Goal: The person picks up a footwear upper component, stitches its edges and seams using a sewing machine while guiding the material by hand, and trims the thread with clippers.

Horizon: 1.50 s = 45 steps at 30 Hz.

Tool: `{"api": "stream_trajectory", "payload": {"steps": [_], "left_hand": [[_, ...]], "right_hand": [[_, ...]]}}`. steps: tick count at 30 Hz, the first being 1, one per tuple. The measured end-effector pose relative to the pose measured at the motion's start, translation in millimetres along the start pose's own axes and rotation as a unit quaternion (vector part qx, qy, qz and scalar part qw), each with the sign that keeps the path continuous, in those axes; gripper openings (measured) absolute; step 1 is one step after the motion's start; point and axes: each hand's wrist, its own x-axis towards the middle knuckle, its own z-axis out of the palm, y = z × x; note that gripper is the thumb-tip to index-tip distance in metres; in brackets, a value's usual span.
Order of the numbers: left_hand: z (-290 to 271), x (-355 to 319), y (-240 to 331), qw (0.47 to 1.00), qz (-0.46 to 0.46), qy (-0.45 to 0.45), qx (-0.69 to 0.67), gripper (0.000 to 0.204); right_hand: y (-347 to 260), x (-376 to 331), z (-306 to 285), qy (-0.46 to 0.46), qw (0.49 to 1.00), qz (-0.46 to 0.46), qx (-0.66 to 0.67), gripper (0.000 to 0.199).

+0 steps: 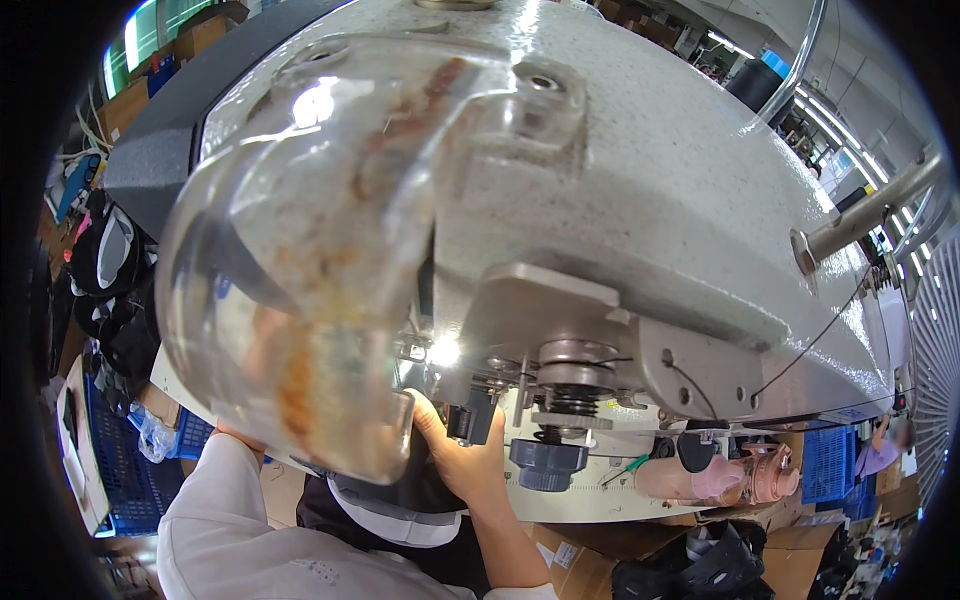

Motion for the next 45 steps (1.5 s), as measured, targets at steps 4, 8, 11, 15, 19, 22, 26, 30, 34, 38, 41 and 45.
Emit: {"api": "stream_trajectory", "payload": {"steps": [4, 8, 11, 15, 19, 22, 26, 30, 34, 38, 41, 45], "left_hand": [[2.2, -11.5, 29.3, 0.999, -0.022, 0.026, -0.036, 0.011], [11.4, -27.0, 60.8, 0.977, -0.093, 0.145, -0.128, 0.008], [7.8, -27.3, 64.3, 0.976, -0.151, 0.069, -0.140, 0.008], [5.5, -22.1, 58.2, 0.979, -0.129, 0.083, -0.136, 0.008], [7.7, -20.0, 48.2, 0.982, -0.092, 0.085, -0.142, 0.006], [6.6, -16.8, 35.7, 0.993, -0.062, 0.056, -0.083, 0.009], [2.3, -6.7, 15.8, 0.999, 0.022, 0.012, 0.044, 0.011], [1.9, 4.4, -0.4, 0.999, 0.008, 0.012, 0.033, 0.012], [0.9, 11.1, -8.8, 0.999, -0.003, 0.016, 0.033, 0.013], [-1.7, 15.8, -12.8, 0.999, -0.013, 0.021, 0.036, 0.014], [-0.8, 16.7, -17.9, 0.999, -0.019, 0.025, 0.039, 0.015], [-5.8, 14.4, -23.0, 0.997, -0.026, 0.045, 0.048, 0.016]], "right_hand": [[-13.3, 11.6, -28.4, -0.057, 0.954, -0.044, -0.293, 0.037], [-11.2, 29.3, -67.3, 0.017, 0.879, -0.190, -0.438, 0.052], [2.0, 32.9, -75.6, -0.004, 0.902, -0.220, -0.370, 0.068], [8.6, 32.9, -63.8, -0.002, 0.919, -0.162, -0.360, 0.066], [0.9, 25.2, -50.2, 0.006, 0.979, 0.030, -0.201, 0.055], [-1.9, 22.5, -43.7, -0.056, 0.975, -0.023, -0.213, 0.045], [-1.6, 13.0, -24.6, -0.009, 0.977, -0.010, -0.212, 0.036], [-11.8, 1.4, 1.3, 0.092, 0.972, -0.027, -0.213, 0.030], [-27.0, -5.7, 11.4, 0.110, 0.982, -0.062, -0.137, 0.031], [-22.3, -4.4, 24.1, 0.101, 0.994, -0.040, 0.023, 0.024], [-13.1, -3.9, 33.3, 0.133, 0.989, -0.024, 0.055, 0.025], [-12.1, -5.0, 40.5, 0.164, 0.985, -0.014, 0.054, 0.025]]}}
